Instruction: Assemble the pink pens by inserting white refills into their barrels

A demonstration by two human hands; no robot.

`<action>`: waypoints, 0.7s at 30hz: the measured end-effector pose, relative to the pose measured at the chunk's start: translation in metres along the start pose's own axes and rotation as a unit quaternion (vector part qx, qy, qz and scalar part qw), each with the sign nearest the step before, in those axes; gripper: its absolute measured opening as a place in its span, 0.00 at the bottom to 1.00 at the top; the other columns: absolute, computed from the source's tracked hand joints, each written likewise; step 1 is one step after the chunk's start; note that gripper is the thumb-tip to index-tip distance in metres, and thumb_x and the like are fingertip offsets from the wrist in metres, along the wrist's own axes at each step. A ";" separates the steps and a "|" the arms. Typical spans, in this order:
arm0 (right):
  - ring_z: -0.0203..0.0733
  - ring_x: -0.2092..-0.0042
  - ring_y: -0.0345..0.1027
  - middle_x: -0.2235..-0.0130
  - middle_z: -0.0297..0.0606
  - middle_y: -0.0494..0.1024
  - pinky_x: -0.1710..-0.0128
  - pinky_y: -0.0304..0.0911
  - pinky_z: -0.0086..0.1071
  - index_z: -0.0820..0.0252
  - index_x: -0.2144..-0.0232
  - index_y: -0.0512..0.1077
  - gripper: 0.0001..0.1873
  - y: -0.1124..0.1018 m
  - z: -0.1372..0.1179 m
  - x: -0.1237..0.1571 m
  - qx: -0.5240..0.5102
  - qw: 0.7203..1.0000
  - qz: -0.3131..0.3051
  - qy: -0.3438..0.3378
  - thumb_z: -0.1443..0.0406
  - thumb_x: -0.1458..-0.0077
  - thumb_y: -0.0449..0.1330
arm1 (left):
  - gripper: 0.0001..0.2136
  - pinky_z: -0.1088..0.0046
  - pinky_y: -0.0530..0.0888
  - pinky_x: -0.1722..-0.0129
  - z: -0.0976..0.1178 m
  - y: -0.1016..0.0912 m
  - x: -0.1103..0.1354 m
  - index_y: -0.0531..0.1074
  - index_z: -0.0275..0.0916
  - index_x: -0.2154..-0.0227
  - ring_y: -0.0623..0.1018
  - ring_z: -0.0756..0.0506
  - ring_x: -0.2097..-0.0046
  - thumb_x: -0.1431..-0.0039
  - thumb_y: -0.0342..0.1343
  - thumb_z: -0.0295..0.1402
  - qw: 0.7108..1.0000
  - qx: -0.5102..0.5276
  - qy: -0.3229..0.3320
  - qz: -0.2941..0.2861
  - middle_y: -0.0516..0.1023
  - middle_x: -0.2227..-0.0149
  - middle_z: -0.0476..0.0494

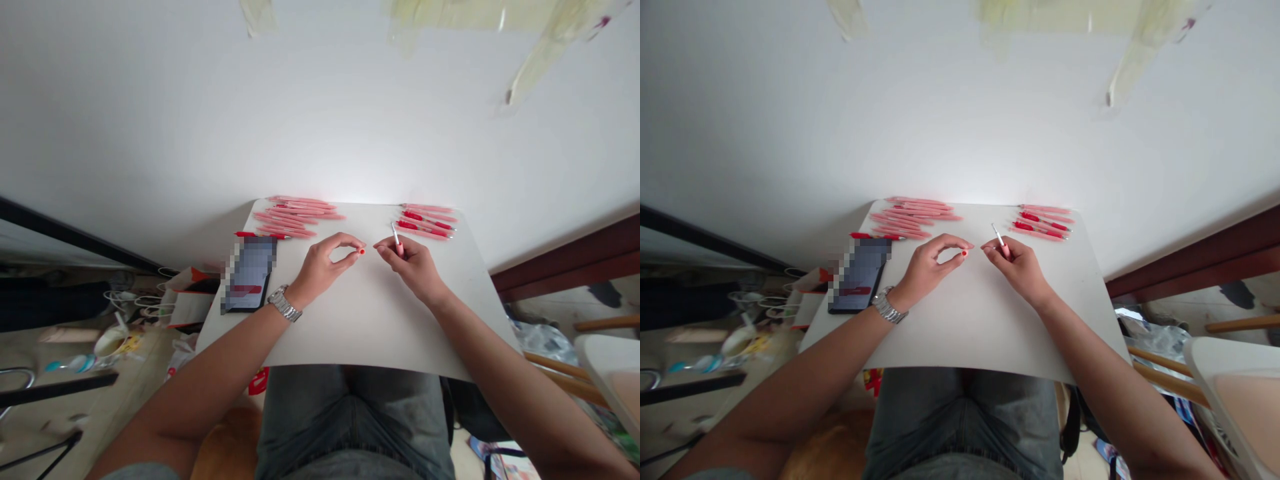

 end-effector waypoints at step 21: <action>0.36 0.71 0.52 0.73 0.30 0.60 0.71 0.52 0.33 0.57 0.57 0.80 0.22 0.000 0.002 0.001 -0.024 1.000 -0.020 0.003 0.46 0.34 0.61 | 0.07 0.66 0.78 0.47 -0.006 -0.002 0.000 0.78 0.40 0.55 0.82 0.46 0.52 0.32 0.62 0.34 0.999 -0.009 0.012 0.034 0.84 0.54 0.42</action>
Point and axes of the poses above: each hand's wrist, its own x-axis away from the middle knuckle, its own y-axis out of the palm, z = x × y, the point moved 2 cm from there along -x, towards the middle knuckle
